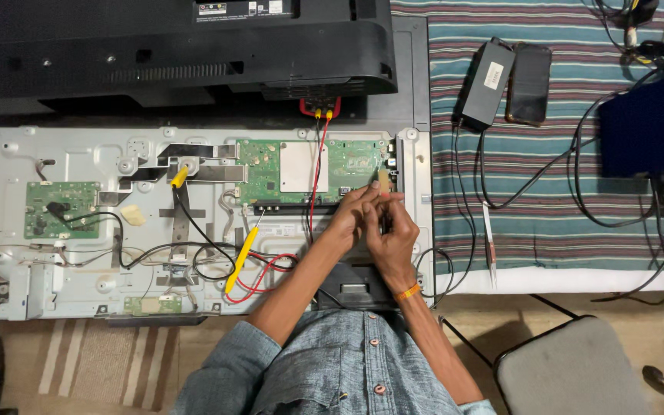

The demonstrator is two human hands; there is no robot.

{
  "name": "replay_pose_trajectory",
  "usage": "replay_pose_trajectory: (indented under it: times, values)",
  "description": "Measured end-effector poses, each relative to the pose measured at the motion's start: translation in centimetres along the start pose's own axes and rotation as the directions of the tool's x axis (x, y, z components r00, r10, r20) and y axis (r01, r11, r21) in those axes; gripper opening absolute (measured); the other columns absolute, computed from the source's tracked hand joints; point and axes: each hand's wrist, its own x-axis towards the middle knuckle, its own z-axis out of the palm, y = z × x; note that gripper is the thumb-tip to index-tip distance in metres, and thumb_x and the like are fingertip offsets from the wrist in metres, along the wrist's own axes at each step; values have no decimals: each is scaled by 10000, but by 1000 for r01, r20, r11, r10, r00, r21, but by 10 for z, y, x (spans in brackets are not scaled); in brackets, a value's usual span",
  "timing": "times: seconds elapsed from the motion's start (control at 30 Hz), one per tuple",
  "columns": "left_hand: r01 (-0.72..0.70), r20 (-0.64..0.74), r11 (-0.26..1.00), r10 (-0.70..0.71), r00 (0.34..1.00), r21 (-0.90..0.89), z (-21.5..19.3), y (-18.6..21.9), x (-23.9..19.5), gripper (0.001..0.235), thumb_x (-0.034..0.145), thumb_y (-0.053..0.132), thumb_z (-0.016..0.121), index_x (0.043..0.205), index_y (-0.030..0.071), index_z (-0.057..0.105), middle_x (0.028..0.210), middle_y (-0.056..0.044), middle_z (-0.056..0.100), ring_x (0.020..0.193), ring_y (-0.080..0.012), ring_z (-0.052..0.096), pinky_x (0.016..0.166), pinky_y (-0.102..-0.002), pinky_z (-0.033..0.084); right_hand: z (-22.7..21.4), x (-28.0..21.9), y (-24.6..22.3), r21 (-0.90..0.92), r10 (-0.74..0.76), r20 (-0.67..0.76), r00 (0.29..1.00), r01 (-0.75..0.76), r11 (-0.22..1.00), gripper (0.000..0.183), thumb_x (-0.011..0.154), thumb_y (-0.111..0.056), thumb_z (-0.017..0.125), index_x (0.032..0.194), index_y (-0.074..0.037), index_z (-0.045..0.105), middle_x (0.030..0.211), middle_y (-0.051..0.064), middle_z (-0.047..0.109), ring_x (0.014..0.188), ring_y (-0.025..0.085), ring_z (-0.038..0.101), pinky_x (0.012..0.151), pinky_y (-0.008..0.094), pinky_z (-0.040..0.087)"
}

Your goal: The person uses a hot air gun and tweezers to work on a circuit board inside a disassembled television. They heat a small component and adjust it with tweezers while the board remains exposed on a workbench.

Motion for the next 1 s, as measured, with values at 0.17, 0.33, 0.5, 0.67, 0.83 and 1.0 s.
replay_pose_trajectory:
  times: [0.17,0.33,0.5,0.67,0.83,1.0]
  values:
    - [60,-74,998,-58,996,30,6,8,-5,381,1057,337,551,1107,-27,653,1133,-147,749,878,-157,711,795,-284,605,2,2,0,11,10,-1,1000,-10,1000,293,974,-133,742,795,1,554,649,54,546,542,92,484,477,300,366]
    - [68,-70,996,-64,995,56,8,11,-7,402,1063,337,558,1123,-37,693,1083,-132,746,866,-156,700,790,-277,596,2,2,0,24,46,-1,999,-46,999,327,978,-143,744,769,-4,535,614,46,520,534,90,448,475,297,342]
    - [79,-45,996,-77,996,43,2,9,-4,400,1058,316,565,1132,-45,721,1016,-128,733,889,-168,716,833,-291,593,2,4,-3,25,53,-10,999,-52,998,330,985,-160,741,778,-12,530,616,43,515,537,81,453,479,290,354]
    - [63,-41,998,-63,997,-10,-1,7,0,314,1073,287,573,1122,-12,655,1070,-117,756,952,-166,714,889,-292,575,0,10,-14,1,97,3,995,-97,995,317,968,-156,753,790,-8,537,623,60,538,529,106,483,487,299,379]
    - [15,-34,977,-8,999,211,11,18,-21,407,1105,342,534,1292,0,650,1084,-89,717,938,-164,686,802,-305,557,-34,2,-23,50,-1,25,1000,0,999,129,973,-104,692,1055,-8,663,970,108,704,860,192,704,755,308,546]
    - [-22,-99,896,73,992,443,27,28,-58,502,1065,399,444,1349,22,616,1117,-130,739,962,-183,731,805,-321,593,-112,19,42,-348,-87,-121,989,40,937,338,920,39,630,1256,-3,642,1408,203,545,1299,390,570,1042,460,502]
